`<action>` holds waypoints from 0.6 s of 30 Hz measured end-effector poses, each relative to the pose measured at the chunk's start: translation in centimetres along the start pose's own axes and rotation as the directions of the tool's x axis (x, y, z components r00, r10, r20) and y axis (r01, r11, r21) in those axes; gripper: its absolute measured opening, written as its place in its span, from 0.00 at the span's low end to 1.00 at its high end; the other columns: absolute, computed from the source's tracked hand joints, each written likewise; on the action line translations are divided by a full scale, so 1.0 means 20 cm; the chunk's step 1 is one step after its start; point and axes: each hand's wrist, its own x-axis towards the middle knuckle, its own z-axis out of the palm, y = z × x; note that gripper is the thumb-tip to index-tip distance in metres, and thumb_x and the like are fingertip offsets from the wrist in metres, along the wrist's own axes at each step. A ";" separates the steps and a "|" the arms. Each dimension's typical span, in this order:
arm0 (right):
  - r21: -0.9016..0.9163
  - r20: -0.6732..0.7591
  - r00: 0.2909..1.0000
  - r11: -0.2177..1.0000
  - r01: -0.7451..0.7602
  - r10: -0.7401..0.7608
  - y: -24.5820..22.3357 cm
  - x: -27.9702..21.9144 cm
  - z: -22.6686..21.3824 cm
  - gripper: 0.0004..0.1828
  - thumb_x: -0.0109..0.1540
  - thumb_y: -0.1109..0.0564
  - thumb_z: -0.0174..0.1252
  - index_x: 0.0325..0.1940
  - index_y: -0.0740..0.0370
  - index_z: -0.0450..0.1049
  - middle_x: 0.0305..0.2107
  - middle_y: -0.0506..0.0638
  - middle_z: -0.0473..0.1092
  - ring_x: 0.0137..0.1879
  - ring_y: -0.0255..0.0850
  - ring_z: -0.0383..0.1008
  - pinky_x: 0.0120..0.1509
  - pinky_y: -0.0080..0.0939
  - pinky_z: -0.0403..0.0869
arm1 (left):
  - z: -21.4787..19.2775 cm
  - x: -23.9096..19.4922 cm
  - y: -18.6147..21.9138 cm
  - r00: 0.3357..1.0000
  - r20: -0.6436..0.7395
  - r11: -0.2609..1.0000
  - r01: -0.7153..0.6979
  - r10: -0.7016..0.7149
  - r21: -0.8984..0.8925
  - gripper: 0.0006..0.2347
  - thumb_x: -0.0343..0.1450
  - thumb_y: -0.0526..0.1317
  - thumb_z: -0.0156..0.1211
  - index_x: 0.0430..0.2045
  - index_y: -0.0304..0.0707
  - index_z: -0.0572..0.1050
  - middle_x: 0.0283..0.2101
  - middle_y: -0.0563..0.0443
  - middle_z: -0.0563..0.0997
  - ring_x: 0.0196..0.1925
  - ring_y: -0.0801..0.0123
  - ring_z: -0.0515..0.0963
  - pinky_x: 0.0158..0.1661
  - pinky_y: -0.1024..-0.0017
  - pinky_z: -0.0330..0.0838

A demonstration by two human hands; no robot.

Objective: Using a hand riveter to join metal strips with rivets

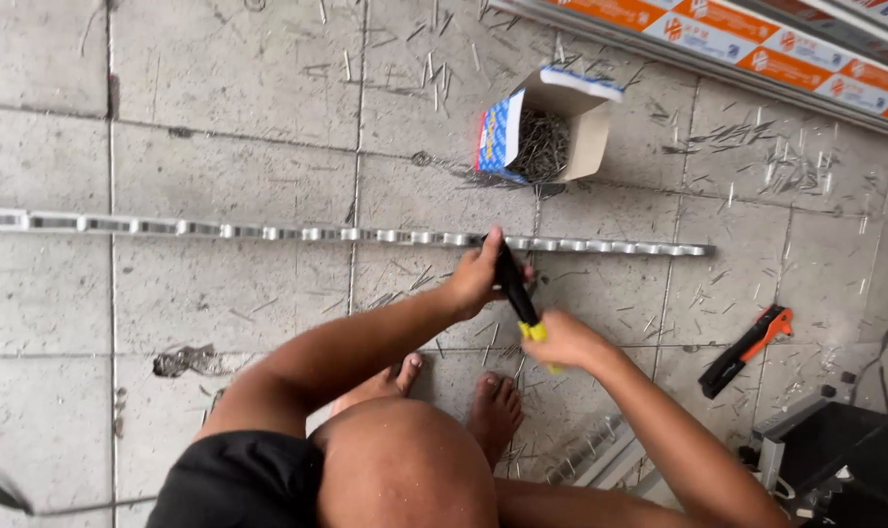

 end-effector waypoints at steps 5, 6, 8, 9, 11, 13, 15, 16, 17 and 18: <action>-0.004 0.108 0.994 0.999 -0.033 0.033 -0.15 -0.30 -0.14 0.27 0.56 0.40 0.60 0.49 0.63 0.75 0.42 0.63 0.78 0.53 0.57 0.79 0.57 0.54 0.75 | -0.03 0.06 -0.08 0.997 -0.076 0.996 0.003 0.003 0.087 0.43 0.71 0.68 0.50 0.56 0.13 0.56 0.53 0.20 0.66 0.54 0.33 0.76 0.54 0.35 0.70; 0.073 0.086 0.996 0.997 -0.038 0.032 -0.03 -0.17 -0.01 0.31 0.53 0.37 0.65 0.47 0.65 0.75 0.40 0.63 0.78 0.51 0.55 0.79 0.55 0.52 0.74 | -0.05 0.10 -0.10 0.998 -0.062 0.999 -0.024 0.026 0.029 0.38 0.72 0.68 0.48 0.46 0.17 0.63 0.45 0.23 0.73 0.47 0.39 0.80 0.49 0.40 0.75; 0.151 0.057 0.998 0.988 -0.037 0.029 0.10 0.02 0.18 0.36 0.50 0.34 0.69 0.44 0.67 0.75 0.37 0.62 0.77 0.48 0.54 0.79 0.54 0.50 0.74 | -0.08 0.17 -0.12 0.997 -0.046 0.998 -0.056 0.055 -0.024 0.36 0.73 0.69 0.46 0.36 0.21 0.70 0.38 0.26 0.81 0.41 0.44 0.84 0.44 0.46 0.79; 0.137 -0.083 0.993 0.988 -0.072 0.084 0.11 0.08 0.25 0.36 0.51 0.35 0.69 0.46 0.68 0.73 0.38 0.64 0.77 0.50 0.57 0.79 0.54 0.52 0.75 | -0.09 0.19 -0.13 0.997 -0.030 0.998 -0.068 0.068 0.000 0.35 0.73 0.69 0.46 0.35 0.22 0.71 0.38 0.26 0.81 0.40 0.45 0.85 0.43 0.46 0.80; 0.126 -0.196 0.970 0.984 -0.124 0.147 0.21 0.18 0.37 0.37 0.52 0.35 0.69 0.47 0.69 0.71 0.39 0.65 0.76 0.51 0.59 0.79 0.55 0.55 0.76 | -0.07 0.14 -0.15 0.998 -0.028 0.998 -0.057 0.058 0.012 0.35 0.73 0.69 0.47 0.33 0.23 0.72 0.38 0.25 0.82 0.40 0.45 0.85 0.43 0.47 0.80; 0.075 -0.216 0.967 0.990 -0.123 0.137 0.32 0.32 0.46 0.34 0.52 0.34 0.66 0.46 0.64 0.70 0.39 0.61 0.76 0.51 0.57 0.80 0.53 0.52 0.78 | 0.00 0.08 -0.07 0.996 -0.065 0.997 -0.061 0.064 0.042 0.39 0.70 0.72 0.47 0.42 0.19 0.65 0.43 0.19 0.78 0.46 0.38 0.82 0.48 0.39 0.76; 0.016 -0.070 0.995 0.997 -0.075 0.075 0.17 0.14 0.23 0.34 0.52 0.34 0.64 0.48 0.64 0.72 0.41 0.62 0.77 0.53 0.58 0.79 0.54 0.53 0.77 | -0.05 0.11 -0.07 0.996 -0.020 0.993 -0.090 0.091 0.073 0.37 0.72 0.70 0.46 0.37 0.21 0.69 0.40 0.24 0.81 0.43 0.43 0.84 0.44 0.43 0.78; -0.043 0.095 0.995 0.999 -0.019 0.023 0.11 0.03 0.12 0.35 0.53 0.33 0.62 0.49 0.64 0.73 0.43 0.63 0.77 0.54 0.59 0.79 0.56 0.54 0.76 | -0.08 0.11 -0.09 0.994 0.015 0.990 -0.110 0.109 0.092 0.35 0.73 0.69 0.45 0.31 0.23 0.74 0.37 0.28 0.83 0.40 0.47 0.86 0.41 0.48 0.80; -0.040 0.102 0.994 0.999 -0.022 0.026 0.10 -0.07 0.05 0.35 0.53 0.33 0.62 0.49 0.64 0.73 0.43 0.63 0.77 0.54 0.59 0.79 0.56 0.54 0.76 | -0.08 0.12 -0.12 0.995 0.012 0.991 -0.102 0.102 0.091 0.35 0.73 0.69 0.45 0.31 0.23 0.74 0.37 0.28 0.83 0.40 0.47 0.86 0.41 0.48 0.80; -0.005 0.103 0.994 0.999 -0.034 0.035 0.07 -0.16 -0.03 0.30 0.54 0.37 0.63 0.45 0.65 0.74 0.40 0.61 0.78 0.52 0.55 0.80 0.54 0.51 0.77 | -0.08 0.14 -0.13 0.997 -0.014 0.990 -0.071 0.073 0.119 0.35 0.74 0.66 0.48 0.36 0.19 0.71 0.40 0.22 0.80 0.42 0.39 0.83 0.41 0.41 0.78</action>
